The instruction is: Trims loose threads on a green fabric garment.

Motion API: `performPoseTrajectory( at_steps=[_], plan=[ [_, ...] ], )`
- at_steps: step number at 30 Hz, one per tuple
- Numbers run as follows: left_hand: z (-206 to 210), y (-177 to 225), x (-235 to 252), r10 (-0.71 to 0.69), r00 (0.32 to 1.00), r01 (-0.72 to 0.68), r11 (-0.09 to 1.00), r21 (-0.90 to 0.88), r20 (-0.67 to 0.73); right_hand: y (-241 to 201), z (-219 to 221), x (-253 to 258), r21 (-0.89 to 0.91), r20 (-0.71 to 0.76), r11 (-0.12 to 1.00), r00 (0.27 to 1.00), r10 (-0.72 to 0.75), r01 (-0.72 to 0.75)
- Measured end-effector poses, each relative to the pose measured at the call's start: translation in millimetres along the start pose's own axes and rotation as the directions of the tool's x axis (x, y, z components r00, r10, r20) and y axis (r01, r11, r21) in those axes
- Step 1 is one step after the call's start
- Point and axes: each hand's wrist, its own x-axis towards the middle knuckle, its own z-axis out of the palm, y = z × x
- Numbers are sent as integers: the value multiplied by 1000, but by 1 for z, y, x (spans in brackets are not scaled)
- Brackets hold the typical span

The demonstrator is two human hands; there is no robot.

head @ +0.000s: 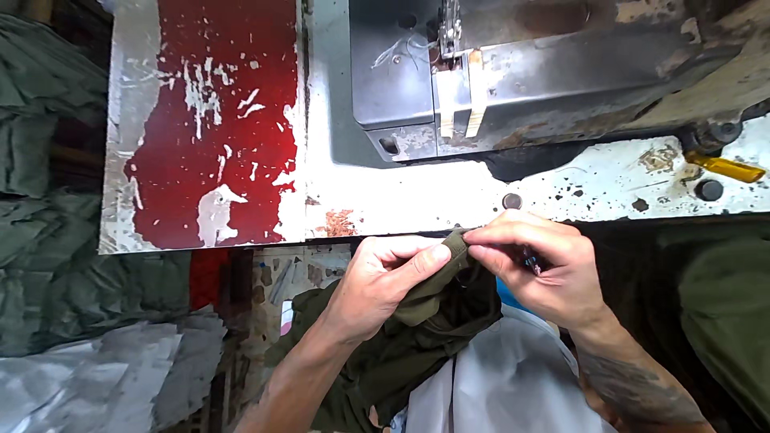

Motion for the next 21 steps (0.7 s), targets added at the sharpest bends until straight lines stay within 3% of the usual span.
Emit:
performPoseTrajectory(
  at_steps=[3, 5, 7, 10, 11, 14, 15, 17, 19, 20, 21],
  plan=[
    [-2, 0, -4, 15, 1000, -15, 1000, 2, 2, 4, -2, 2, 15, -19, 1000, 999, -27, 28],
    [-4, -1, -10, 4, 1000, -3, 1000, 19, -21, 15, -6, 6, -76, -104, 996, 993, -54, 47],
    [-8, -4, -6, 63, 998, -62, 997, 40, -26, 23, -12, 12, -74, -133, 997, 991, -8, -2],
    [-25, -14, -8, 232, 964, -257, 937, 237, 126, 19, -9, 11, 140, 190, 982, 977, 102, -130],
    [-28, -14, -11, 285, 944, -326, 880, 345, 164, 19, -4, 9, 127, 280, 984, 956, 84, -123],
    [-39, -18, -29, 439, 879, -435, 582, 687, 185, 8, -3, 10, 58, 369, 998, 928, -46, 27],
    [-47, -23, -38, 479, 860, -453, 559, 694, 176, 1, -4, 13, 76, 391, 994, 915, -99, 75],
    [-75, -21, -62, 497, 846, -506, 636, 582, 191, -19, 4, 27, 204, 451, 972, 870, -201, 119],
    [-118, 10, -94, 452, 857, -503, 629, 592, 247, -47, 27, 58, 312, 520, 942, 809, -275, 119],
    [-149, 43, -110, 436, 863, -480, 556, 678, 254, -67, 43, 84, 303, 523, 942, 801, -291, 145],
    [-187, 93, -119, 462, 860, -424, 412, 806, 217, -93, 58, 120, 225, 480, 954, 829, -287, 200]
  ],
)
